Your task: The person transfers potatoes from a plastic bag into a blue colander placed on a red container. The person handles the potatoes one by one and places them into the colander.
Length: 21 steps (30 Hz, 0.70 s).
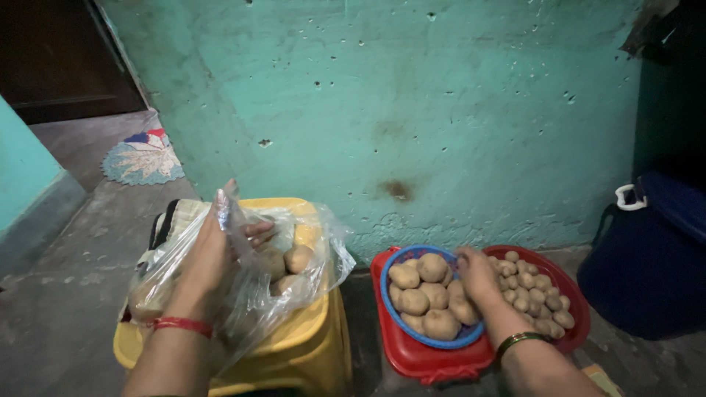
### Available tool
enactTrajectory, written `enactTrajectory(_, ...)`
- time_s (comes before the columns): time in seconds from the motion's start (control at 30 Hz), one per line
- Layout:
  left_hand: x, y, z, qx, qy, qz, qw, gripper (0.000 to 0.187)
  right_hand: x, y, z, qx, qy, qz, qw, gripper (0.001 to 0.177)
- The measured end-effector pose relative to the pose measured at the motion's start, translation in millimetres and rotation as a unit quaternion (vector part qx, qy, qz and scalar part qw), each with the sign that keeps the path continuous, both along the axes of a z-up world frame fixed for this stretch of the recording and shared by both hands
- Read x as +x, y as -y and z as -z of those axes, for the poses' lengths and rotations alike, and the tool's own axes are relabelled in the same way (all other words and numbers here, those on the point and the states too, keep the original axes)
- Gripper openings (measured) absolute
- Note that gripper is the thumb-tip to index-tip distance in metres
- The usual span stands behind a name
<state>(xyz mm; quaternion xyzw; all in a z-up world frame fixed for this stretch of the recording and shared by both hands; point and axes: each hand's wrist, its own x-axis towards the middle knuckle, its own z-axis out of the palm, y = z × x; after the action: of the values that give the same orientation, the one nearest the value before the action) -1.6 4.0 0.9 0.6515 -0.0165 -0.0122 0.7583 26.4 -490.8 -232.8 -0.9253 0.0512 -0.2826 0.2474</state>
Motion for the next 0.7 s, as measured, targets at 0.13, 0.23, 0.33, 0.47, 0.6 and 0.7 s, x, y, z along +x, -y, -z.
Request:
enactTrajectory(0.13, 5, -5, 7, 0.027, 0.005, -0.005, 1.000, 0.082, 2, -14, -34, 0.277, -0.106, 0.011, 0.955, 0.023)
enactTrajectory(0.23, 10, -10, 12, 0.012, 0.027, 0.003, 1.000, 0.085, -5, -59, -80, 0.323, -0.056, -0.116, 0.938, 0.025)
enactTrajectory(0.33, 19, -15, 11, 0.000, 0.016, 0.011, 1.000, 0.086, -19, -119, -124, 0.306, -0.069, -0.210, 0.926, 0.024)
enactTrajectory(0.47, 17, -18, 15, 0.007, 0.070, -0.002, 0.997, 0.087, -34, -196, -172, 0.304, -0.057, -0.334, 0.890, 0.023)
enactTrajectory(0.6, 13, -24, 16, -0.056, 0.138, 0.012, 0.989, 0.089, -27, -260, -207, 0.157, -0.048, -0.419, 0.893, 0.025)
enactTrajectory(0.7, 14, -36, 12, -0.069, 0.154, -0.014, 0.986, 0.090, -18, -292, -212, 0.044, -0.078, -0.417, 0.904, 0.031)
